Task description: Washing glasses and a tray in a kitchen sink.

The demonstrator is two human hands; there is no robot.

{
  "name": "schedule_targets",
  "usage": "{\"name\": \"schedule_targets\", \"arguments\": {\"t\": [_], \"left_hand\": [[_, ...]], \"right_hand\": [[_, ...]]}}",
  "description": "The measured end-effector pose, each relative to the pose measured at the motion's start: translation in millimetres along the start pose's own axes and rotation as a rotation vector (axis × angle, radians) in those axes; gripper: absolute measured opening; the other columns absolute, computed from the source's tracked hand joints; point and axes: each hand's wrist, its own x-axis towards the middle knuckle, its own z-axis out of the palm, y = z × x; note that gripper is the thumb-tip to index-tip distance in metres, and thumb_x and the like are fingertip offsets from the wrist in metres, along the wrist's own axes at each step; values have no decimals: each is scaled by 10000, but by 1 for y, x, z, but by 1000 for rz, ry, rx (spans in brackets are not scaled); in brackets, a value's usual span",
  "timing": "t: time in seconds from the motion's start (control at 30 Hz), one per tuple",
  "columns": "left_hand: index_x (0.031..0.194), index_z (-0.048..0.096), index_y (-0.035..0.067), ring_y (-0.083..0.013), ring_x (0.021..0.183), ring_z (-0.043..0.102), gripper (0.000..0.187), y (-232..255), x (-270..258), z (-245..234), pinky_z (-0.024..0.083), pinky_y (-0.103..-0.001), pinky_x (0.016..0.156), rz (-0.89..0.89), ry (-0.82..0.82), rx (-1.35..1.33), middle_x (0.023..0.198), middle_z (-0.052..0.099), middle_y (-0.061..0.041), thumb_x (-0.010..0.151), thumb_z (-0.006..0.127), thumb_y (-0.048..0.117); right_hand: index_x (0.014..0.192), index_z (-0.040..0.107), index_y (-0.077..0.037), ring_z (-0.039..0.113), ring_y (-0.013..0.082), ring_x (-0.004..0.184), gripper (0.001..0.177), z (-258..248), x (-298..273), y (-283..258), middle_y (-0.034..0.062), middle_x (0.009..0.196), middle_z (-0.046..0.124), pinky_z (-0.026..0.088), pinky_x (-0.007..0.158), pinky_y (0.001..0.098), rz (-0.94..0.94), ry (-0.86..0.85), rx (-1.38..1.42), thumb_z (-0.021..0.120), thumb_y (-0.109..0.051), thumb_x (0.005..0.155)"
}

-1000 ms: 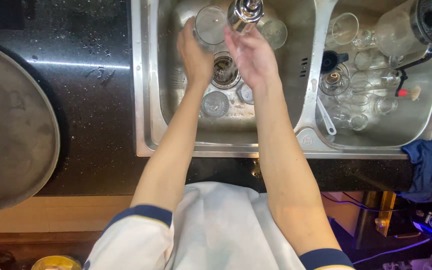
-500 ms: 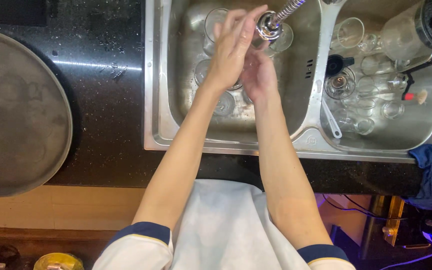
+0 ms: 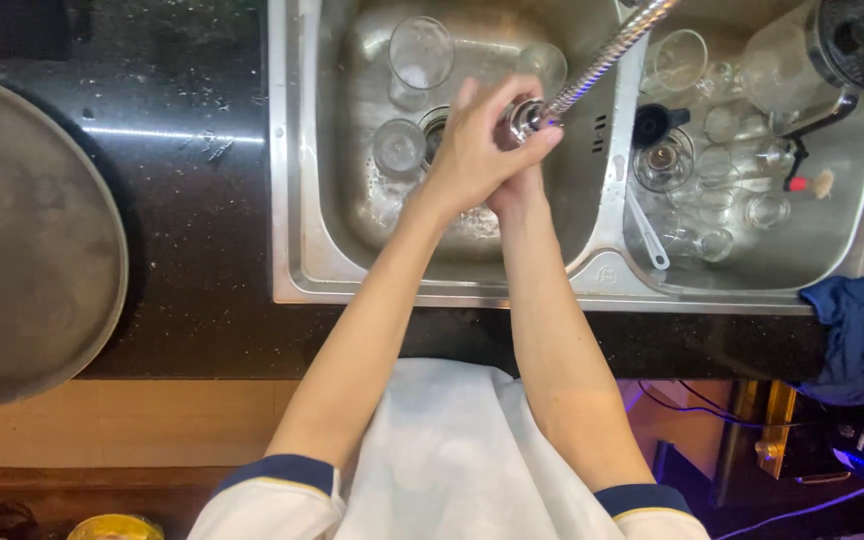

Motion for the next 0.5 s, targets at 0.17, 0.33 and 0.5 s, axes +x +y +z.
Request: {"name": "schedule_targets", "arguments": {"t": [0.17,0.33,0.5], "left_hand": [[1211,654,166,-238,1088,543,492,-14,-7,5,490,-355,955,-60,4,-78,1073,667,-33,861,782,487],[1470,580,156,-245,1315,598,383,-111,-20,57,384,-419,1159,-113,366,-97,1354,684,-85,1125,506,306],[1486,417,-25,-333,1197,657,606,-214,-7,100,559,-427,980,-604,365,-844,1268,678,-172,970,665,174]], "right_hand": [[1250,595,-197,636,176,1089,381,-36,12,18,2,1194,629,546,920,362,-36,4,41,619,-484,1000],[1367,521,-103,660,253,1128,605,-103,60,48,97,1281,658,531,933,421,-55,351,312,491,-516,926],[1525,429,-32,526,347,1266,660,-10,11,28,201,1393,536,440,1135,500,-64,65,-61,509,-463,1031]]}}
